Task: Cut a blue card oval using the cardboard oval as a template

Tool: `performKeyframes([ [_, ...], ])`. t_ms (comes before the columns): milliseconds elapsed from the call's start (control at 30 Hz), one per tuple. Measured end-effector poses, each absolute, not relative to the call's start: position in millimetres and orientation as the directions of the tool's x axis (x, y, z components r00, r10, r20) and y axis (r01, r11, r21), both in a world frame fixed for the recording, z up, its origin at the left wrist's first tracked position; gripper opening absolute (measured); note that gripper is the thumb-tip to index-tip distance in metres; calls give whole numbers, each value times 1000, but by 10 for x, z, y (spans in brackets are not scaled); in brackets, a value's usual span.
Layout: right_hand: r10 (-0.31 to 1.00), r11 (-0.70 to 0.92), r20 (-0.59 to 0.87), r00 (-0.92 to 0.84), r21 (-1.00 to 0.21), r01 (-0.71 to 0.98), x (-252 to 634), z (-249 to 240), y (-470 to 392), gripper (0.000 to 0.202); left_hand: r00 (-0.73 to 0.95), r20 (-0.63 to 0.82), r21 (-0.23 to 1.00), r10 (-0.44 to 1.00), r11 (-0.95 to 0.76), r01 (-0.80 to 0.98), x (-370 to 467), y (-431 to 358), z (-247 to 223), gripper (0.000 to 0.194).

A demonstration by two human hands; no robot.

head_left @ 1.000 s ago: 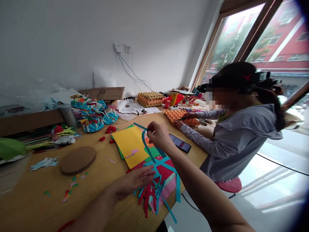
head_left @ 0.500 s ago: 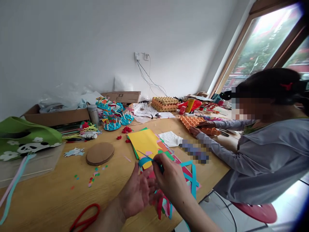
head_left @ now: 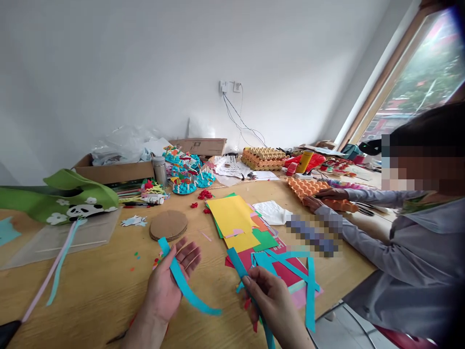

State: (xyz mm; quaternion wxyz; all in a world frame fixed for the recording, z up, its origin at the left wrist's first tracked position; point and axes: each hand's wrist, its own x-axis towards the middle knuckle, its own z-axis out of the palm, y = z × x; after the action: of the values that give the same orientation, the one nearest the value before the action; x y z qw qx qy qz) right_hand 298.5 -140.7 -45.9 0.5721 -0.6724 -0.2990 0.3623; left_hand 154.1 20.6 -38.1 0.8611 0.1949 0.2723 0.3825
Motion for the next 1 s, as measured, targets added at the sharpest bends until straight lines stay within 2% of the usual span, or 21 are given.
performKeyframes([
  [100,859,-109,-120,498,-993,-51,2793,-286,-1292,49,619,-284,605,732,638,-477,1562,29,-338,26],
  [233,920,-84,-132,369,-986,-143,2492,-232,-985,54,706,-302,599,641,704,-383,1630,-213,-350,31],
  [300,917,-87,-139,374,-984,-154,2407,-308,-837,55,722,-319,593,614,724,-354,1635,-274,-389,35],
  [400,888,-77,-131,441,-987,-138,2346,-443,-716,49,728,-328,555,602,746,-367,1609,-293,-466,53],
  [433,878,-79,-128,460,-989,-124,2330,-468,-710,45,727,-331,552,601,749,-368,1600,-287,-490,53],
  [500,866,-85,-95,491,-995,-44,2298,-458,-752,37,715,-359,561,600,751,-348,1591,-266,-530,41],
  [600,904,-68,26,427,-977,204,2320,-318,-941,19,710,-403,546,578,774,-320,1598,-223,-549,24],
  [667,921,-74,76,382,-929,363,2473,-227,-1141,12,690,-424,537,586,776,-330,1604,-194,-533,23],
  [767,810,-251,121,574,-813,526,2987,-249,-1511,20,626,-447,580,639,740,-341,1600,-160,-501,21],
  [900,634,-554,159,757,-590,588,3875,-523,-1959,23,638,-460,575,618,755,-317,1596,-148,-524,19],
  [1000,656,-604,144,741,-488,630,4294,-700,-2079,22,657,-475,562,586,776,-285,1619,-167,-574,18],
])
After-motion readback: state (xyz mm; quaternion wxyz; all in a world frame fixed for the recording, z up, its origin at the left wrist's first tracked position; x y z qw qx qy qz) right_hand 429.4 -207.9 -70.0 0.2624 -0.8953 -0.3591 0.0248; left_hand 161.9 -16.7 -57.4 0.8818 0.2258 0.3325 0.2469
